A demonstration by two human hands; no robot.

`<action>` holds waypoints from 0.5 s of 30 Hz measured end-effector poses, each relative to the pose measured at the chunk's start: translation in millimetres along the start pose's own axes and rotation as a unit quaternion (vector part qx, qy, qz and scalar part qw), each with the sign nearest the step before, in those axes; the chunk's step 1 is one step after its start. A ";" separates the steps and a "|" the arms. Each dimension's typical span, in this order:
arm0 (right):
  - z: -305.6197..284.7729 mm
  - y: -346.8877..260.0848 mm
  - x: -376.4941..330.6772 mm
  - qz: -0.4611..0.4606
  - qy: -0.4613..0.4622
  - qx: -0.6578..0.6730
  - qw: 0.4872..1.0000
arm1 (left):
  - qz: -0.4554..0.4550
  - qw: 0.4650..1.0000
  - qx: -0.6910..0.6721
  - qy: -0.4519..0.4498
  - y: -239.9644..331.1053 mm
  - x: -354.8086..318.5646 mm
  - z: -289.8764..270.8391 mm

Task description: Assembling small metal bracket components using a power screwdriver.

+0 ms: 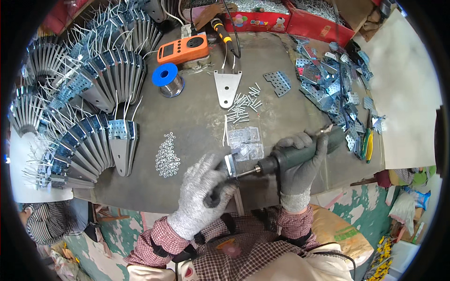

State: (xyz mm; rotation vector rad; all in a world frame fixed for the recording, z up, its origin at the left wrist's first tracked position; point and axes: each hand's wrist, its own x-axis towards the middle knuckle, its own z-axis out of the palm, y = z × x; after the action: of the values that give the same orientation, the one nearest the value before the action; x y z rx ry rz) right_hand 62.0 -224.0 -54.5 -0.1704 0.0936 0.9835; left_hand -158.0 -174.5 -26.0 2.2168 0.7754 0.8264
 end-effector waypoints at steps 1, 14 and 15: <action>2.3 2.1 -0.2 -0.009 0.002 -0.016 1.000 | -0.032 0.999 0.010 -0.007 1.4 -0.6 -1.6; -1.6 9.6 1.9 -0.092 0.014 -0.223 0.970 | -0.188 0.981 0.016 -0.041 11.0 -26.3 -1.4; -1.3 9.4 1.3 -0.091 0.016 -0.219 0.971 | -0.212 0.976 0.008 -0.048 13.6 -26.3 -2.0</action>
State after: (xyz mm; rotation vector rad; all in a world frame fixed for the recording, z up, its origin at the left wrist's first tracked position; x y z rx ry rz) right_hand 54.9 -218.0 -56.9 -0.5903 -0.1104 0.8073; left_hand -172.0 -200.6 -23.9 1.9816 1.1572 0.4997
